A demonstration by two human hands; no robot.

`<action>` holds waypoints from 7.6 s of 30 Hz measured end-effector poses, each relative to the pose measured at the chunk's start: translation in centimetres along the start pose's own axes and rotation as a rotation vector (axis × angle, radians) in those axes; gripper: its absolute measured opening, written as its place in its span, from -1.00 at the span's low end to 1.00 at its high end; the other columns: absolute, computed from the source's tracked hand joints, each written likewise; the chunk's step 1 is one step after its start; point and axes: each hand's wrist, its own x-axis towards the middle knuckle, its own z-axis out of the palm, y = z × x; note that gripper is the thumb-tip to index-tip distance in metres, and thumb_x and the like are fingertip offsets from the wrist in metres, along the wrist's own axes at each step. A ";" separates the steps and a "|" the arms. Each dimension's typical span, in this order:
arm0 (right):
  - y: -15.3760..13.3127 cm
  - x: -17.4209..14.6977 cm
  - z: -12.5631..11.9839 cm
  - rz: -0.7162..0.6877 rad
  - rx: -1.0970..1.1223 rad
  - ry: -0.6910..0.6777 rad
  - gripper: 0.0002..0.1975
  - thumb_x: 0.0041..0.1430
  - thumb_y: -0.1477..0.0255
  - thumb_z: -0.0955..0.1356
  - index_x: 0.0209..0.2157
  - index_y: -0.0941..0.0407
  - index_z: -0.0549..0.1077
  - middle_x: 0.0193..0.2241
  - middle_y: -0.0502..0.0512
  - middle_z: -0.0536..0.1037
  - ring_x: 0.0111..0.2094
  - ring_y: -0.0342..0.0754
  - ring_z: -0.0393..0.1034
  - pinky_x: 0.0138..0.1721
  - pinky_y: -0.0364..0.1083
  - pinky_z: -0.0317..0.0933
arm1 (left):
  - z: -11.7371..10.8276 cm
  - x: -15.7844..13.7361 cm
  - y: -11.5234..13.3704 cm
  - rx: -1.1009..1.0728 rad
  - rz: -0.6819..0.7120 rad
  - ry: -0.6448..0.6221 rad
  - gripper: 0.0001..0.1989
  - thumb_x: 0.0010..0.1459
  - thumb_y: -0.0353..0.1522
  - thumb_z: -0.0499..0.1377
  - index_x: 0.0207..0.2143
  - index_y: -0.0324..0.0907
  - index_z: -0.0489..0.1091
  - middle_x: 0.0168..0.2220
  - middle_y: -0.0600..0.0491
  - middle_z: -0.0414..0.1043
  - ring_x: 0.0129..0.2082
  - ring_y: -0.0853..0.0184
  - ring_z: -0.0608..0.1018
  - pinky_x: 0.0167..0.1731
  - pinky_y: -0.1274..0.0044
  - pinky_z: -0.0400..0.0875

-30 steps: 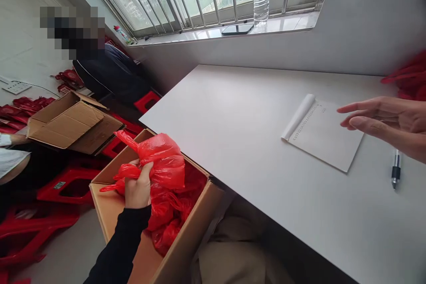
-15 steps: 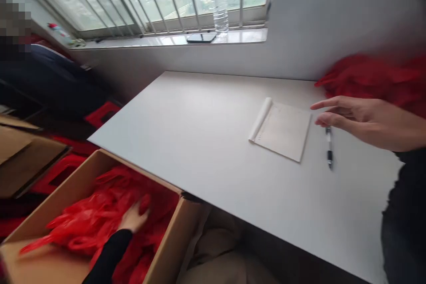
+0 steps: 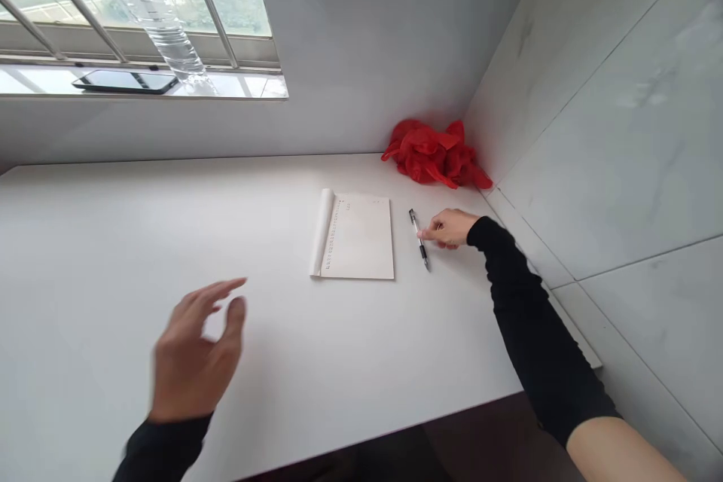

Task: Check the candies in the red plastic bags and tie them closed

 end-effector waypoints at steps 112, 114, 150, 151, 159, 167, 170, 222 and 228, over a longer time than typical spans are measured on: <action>-9.9 5.5 13.1 -0.372 0.574 0.351 -0.87 -0.03 0.60 0.36 -0.40 0.12 0.47 -0.60 -0.13 0.39 -0.61 -0.27 0.21 -0.54 -0.24 0.20 | 18.0 14.5 0.3 0.177 0.145 -0.362 -0.76 0.19 -0.34 0.08 -0.26 0.02 0.56 -0.66 0.23 0.21 -0.63 0.42 0.32 -0.52 0.53 0.20; -9.8 5.5 13.1 -0.370 0.572 0.349 -0.87 -0.03 0.60 0.36 -0.39 0.13 0.47 -0.59 -0.13 0.39 -0.60 -0.27 0.21 -0.54 -0.24 0.19 | 18.0 14.5 0.3 0.176 0.140 -0.364 -0.77 0.19 -0.34 0.08 -0.26 0.02 0.56 -0.66 0.23 0.22 -0.62 0.42 0.33 -0.51 0.53 0.20; -9.6 5.5 12.9 -0.309 0.625 0.294 -0.88 0.24 0.42 0.39 -0.17 0.08 0.50 -0.40 -0.04 0.55 -0.52 -0.21 0.38 -0.47 -0.20 0.33 | 18.1 14.4 0.3 0.141 0.126 -0.359 -0.77 0.19 -0.34 0.09 -0.26 0.02 0.56 -0.64 0.23 0.26 -0.61 0.43 0.33 -0.49 0.53 0.20; -9.6 5.5 12.9 -0.310 0.634 0.293 -0.91 0.22 0.45 0.39 -0.21 0.08 0.49 -0.45 -0.06 0.53 -0.54 -0.22 0.35 -0.49 -0.21 0.31 | 18.2 14.4 0.3 0.141 0.125 -0.359 -0.77 0.19 -0.33 0.09 -0.27 0.02 0.56 -0.64 0.23 0.26 -0.61 0.43 0.33 -0.49 0.53 0.20; -9.6 5.4 12.8 -0.338 0.632 0.305 -0.87 0.02 0.61 0.40 -0.38 0.10 0.46 -0.58 -0.15 0.40 -0.62 -0.28 0.21 -0.57 -0.27 0.19 | 18.2 14.4 0.2 0.151 0.128 -0.359 -0.77 0.18 -0.34 0.09 -0.26 0.01 0.57 -0.64 0.23 0.26 -0.60 0.43 0.34 -0.50 0.53 0.19; -9.5 5.4 13.0 -0.350 0.629 0.313 -0.86 -0.03 0.62 0.40 -0.41 0.12 0.46 -0.57 -0.15 0.41 -0.61 -0.29 0.21 -0.57 -0.27 0.17 | 18.1 14.5 0.2 0.152 0.130 -0.355 -0.76 0.18 -0.35 0.08 -0.28 -0.01 0.57 -0.66 0.22 0.23 -0.62 0.42 0.32 -0.51 0.53 0.18; -9.6 5.4 13.0 -0.347 0.629 0.314 -0.86 -0.03 0.62 0.40 -0.40 0.12 0.46 -0.57 -0.15 0.42 -0.61 -0.29 0.21 -0.57 -0.28 0.18 | 18.3 14.5 0.0 0.151 0.147 -0.341 -0.76 0.18 -0.34 0.08 -0.28 -0.01 0.57 -0.68 0.23 0.22 -0.63 0.43 0.31 -0.52 0.53 0.18; -9.3 5.6 13.5 -0.380 0.572 0.364 -0.86 -0.09 0.61 0.39 -0.43 0.12 0.45 -0.56 -0.14 0.45 -0.59 -0.30 0.23 -0.55 -0.27 0.18 | 19.0 14.6 -1.0 0.102 0.202 -0.273 -0.77 0.11 -0.31 0.10 -0.33 0.06 0.57 -0.71 0.26 0.20 -0.70 0.46 0.28 -0.59 0.56 0.15; -9.5 5.5 13.3 -0.371 0.621 0.369 -0.86 -0.07 0.61 0.39 -0.43 0.12 0.46 -0.56 -0.13 0.44 -0.60 -0.28 0.23 -0.57 -0.27 0.18 | 18.8 14.6 -0.9 0.092 0.194 -0.277 -0.78 0.11 -0.31 0.11 -0.34 0.06 0.57 -0.71 0.26 0.20 -0.70 0.45 0.27 -0.59 0.55 0.15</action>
